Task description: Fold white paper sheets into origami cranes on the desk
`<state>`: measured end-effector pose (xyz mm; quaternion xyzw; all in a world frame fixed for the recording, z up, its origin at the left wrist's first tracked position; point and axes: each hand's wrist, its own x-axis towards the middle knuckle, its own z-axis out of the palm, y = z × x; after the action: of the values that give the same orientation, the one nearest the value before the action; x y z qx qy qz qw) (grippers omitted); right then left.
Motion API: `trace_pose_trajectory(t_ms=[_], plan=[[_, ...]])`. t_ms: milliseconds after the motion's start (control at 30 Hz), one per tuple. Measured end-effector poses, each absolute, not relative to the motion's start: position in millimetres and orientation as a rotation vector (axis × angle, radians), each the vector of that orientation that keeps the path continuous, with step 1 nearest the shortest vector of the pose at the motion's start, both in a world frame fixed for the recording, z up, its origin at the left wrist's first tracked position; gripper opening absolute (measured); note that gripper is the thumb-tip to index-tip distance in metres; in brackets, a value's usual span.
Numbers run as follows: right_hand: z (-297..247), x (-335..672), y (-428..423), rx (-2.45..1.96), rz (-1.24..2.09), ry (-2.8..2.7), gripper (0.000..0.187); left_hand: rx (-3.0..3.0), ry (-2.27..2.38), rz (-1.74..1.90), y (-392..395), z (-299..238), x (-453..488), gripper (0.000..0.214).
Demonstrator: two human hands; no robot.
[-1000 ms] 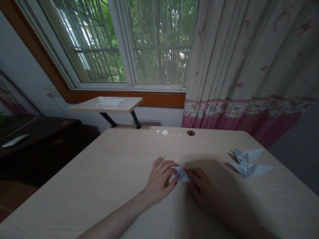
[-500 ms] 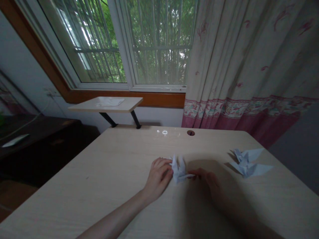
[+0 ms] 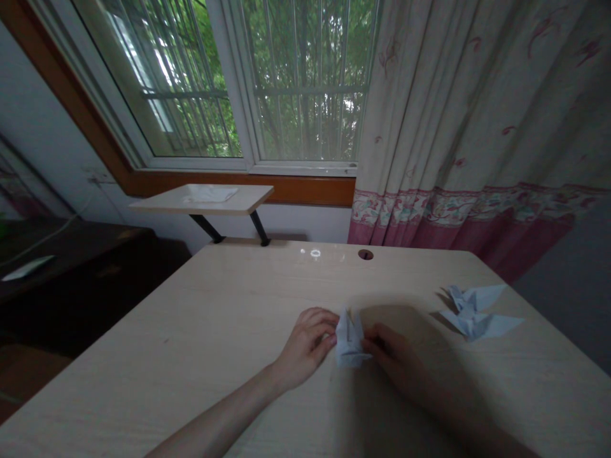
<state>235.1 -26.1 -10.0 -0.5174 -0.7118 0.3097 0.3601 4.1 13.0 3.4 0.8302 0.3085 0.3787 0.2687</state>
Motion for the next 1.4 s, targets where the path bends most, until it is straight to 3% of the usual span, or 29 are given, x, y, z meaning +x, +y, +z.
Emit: trace_pose_trajectory(t_ms=[400, 867, 1167, 1400], plan=[[-1.8, 232.7, -33.8, -1.331, 0.626, -1.800, 0.020, 2.172, 0.934, 1.055, 9.3, 5.5, 4.9, 0.012], [-10.8, 232.2, -33.5, -1.247, 0.428, -1.848, 0.018, 2.196, 0.900, 1.134, 6.5, 1.7, 0.7, 0.009], [-9.4, 230.8, -35.2, -1.226, 0.476, -1.896, 0.017, 2.309, 0.829, 1.410, 7.4, -8.3, -2.4, 0.047], [-15.6, 231.4, -34.5, -1.169, 0.481, -1.881, 0.016, 2.274, 0.581, 1.393, 4.4, -3.9, 0.9, 0.048]])
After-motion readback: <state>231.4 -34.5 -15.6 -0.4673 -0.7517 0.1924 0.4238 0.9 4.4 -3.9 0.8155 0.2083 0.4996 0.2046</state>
